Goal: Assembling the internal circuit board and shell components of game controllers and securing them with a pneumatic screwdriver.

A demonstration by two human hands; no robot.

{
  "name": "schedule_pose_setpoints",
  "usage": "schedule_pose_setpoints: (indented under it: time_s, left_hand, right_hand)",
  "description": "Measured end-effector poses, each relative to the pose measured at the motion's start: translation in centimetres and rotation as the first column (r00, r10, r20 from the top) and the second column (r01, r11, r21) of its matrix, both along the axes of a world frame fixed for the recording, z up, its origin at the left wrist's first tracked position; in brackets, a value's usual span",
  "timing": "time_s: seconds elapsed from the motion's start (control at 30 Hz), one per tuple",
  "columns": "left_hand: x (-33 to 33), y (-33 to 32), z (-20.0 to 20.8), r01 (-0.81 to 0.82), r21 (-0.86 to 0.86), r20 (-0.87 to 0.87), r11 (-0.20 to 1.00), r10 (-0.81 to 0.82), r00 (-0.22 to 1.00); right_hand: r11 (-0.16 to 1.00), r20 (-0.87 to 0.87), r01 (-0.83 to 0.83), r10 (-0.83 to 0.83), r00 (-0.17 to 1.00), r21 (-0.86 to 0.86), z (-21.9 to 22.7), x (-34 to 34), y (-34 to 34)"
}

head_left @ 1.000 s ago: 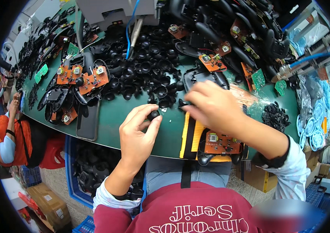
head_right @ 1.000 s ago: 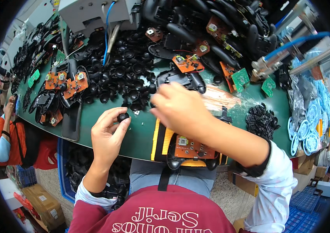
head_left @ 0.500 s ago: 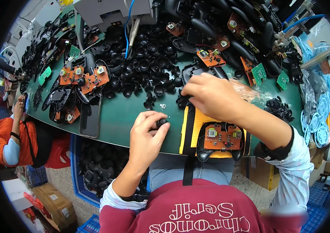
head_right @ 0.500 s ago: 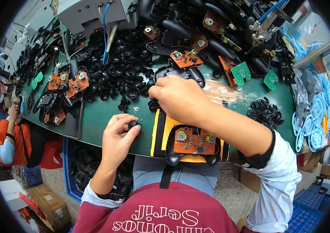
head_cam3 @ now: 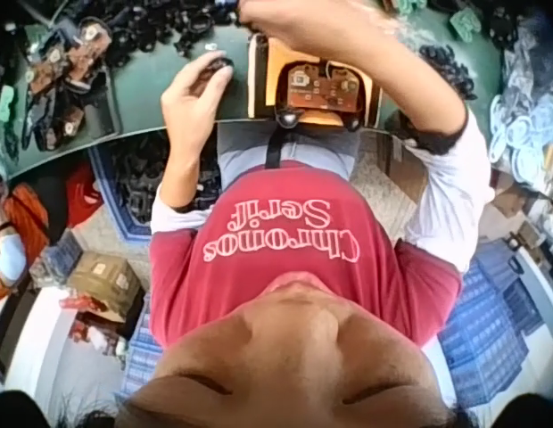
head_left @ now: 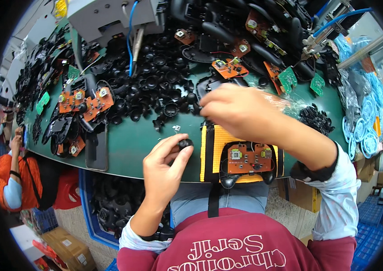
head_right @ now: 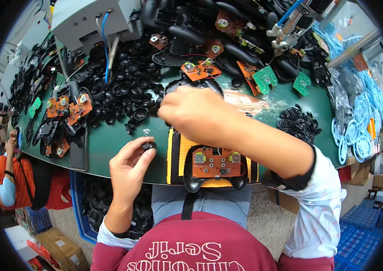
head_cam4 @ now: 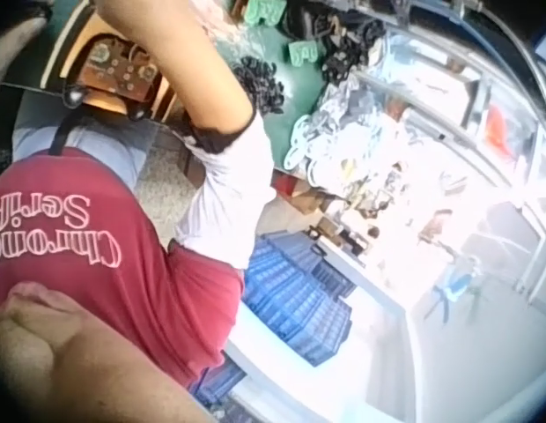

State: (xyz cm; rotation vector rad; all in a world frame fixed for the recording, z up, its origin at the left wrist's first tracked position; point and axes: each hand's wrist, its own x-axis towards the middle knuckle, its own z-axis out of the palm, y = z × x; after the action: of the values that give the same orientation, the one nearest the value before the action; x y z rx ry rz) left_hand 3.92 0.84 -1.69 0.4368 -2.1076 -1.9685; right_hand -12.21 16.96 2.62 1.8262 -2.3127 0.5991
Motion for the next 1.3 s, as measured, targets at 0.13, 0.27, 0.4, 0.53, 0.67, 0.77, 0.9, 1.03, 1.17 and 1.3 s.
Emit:
schedule_pose_setpoints:
  time_s: [0.13, 0.27, 0.4, 0.53, 0.67, 0.77, 0.9, 1.03, 1.17, 1.3]
  left_hand:
    - [0.5, -0.3, 0.4, 0.101, 0.027, -0.062, 0.994, -0.1, 0.993]
    - [-0.6, 1.1, 1.3, 0.234, -0.044, -0.129, 0.971, -0.238, 0.963]
    - [-1.2, 1.7, 1.3, 0.237, -0.172, -0.134, 0.956, -0.262, 0.956]
    - [-0.9, 2.2, 1.8, 0.21, -0.18, -0.11, 0.961, -0.232, 0.967]
    - [-0.9, 2.5, 2.0, 0.201, -0.266, -0.108, 0.943, -0.237, 0.966]
    - [-1.3, 3.1, 2.1, 0.223, -0.31, -0.113, 0.924, -0.268, 0.957]
    - [-2.0, 4.3, 1.6, 0.289, -0.344, -0.126, 0.894, -0.349, 0.929]
    - [-2.4, 4.7, 1.4, 0.304, -0.423, -0.095, 0.853, -0.376, 0.922]
    - [-2.6, 4.7, 1.7, 0.375, -0.44, -0.041, 0.816, -0.435, 0.899]
    - [-2.7, 4.8, 1.7, 0.39, -0.515, -0.068, 0.763, -0.491, 0.869]
  right_hand:
    - [0.94, -0.005, 0.231, -0.24, 0.971, -0.25, 1.0, 1.3, 7.7]
    - [0.899, -0.072, 0.419, -0.43, 0.9, -0.123, -3.1, 5.1, 13.2]
    - [0.891, 0.164, 0.452, -0.439, 0.884, -0.049, -2.5, 6.2, 14.0]
    - [0.855, 0.372, 0.498, -0.42, 0.828, -0.142, -2.1, 6.2, 14.2]
    - [0.863, 0.434, 0.442, -0.31, 0.846, -0.244, -0.9, 7.6, 12.9]
    - [0.883, 0.437, 0.408, -0.28, 0.855, -0.233, -1.0, 7.7, 12.3]
    - [0.892, 0.447, 0.408, -0.288, 0.847, -0.198, -1.2, 7.7, 12.4]
    - [0.902, 0.448, 0.398, -0.289, 0.846, -0.168, -1.0, 7.5, 12.2]
    - [0.92, 0.458, 0.366, -0.268, 0.848, -0.141, -0.8, 7.2, 12.4]
    - [0.925, 0.514, 0.365, -0.266, 0.815, -0.1, -0.4, 7.0, 12.3]
